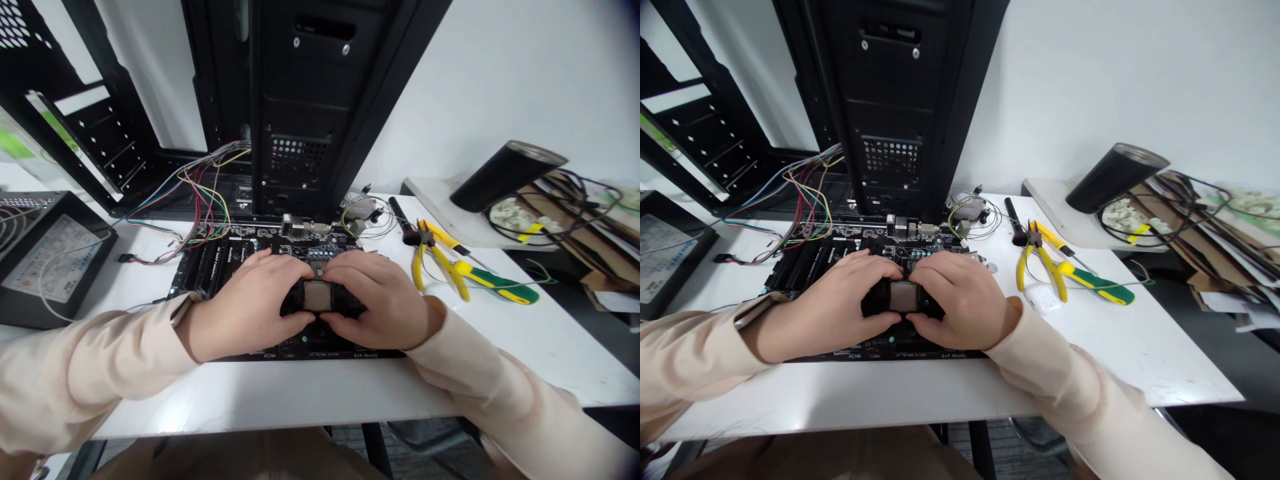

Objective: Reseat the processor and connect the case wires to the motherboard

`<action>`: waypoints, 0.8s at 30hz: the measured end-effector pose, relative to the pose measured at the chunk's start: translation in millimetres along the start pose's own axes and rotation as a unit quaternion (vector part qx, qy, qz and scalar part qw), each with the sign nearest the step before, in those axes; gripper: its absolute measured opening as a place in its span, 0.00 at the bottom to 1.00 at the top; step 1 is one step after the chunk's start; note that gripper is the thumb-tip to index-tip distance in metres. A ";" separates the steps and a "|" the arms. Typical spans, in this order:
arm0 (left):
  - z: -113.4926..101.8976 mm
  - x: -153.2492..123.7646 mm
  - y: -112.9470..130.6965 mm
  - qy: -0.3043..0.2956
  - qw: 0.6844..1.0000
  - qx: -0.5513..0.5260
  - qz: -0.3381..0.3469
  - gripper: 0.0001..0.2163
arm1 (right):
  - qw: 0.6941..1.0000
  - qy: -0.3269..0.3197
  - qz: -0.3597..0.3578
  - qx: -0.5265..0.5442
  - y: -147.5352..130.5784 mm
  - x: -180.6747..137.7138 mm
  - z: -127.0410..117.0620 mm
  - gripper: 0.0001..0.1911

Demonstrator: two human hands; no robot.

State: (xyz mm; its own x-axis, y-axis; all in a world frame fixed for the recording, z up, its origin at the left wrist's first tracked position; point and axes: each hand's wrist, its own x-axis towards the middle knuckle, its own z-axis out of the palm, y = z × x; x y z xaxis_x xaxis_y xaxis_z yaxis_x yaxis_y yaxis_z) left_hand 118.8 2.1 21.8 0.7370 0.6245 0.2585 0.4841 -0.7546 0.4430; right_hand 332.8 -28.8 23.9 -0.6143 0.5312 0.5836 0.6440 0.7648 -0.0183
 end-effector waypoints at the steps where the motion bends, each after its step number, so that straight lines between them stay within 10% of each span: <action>1: 0.4 -0.3 -0.4 0.002 1.000 0.001 0.000 0.15 | 1.000 0.001 0.001 -0.002 0.2 -0.1 0.0 0.15; 24: 1.0 -0.2 -1.0 0.009 1.000 0.018 -0.013 0.15 | 0.999 -0.041 0.009 0.002 2.2 1.1 -3.9 0.15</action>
State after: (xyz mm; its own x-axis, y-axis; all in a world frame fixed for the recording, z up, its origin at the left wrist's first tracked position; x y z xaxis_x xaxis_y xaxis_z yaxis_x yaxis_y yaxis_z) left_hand 118.7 2.6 20.5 0.7147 0.6481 0.2629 0.5204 -0.7440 0.4192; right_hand 335.3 -28.0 27.6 -0.6379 0.5726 0.5149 0.6538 0.7560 -0.0307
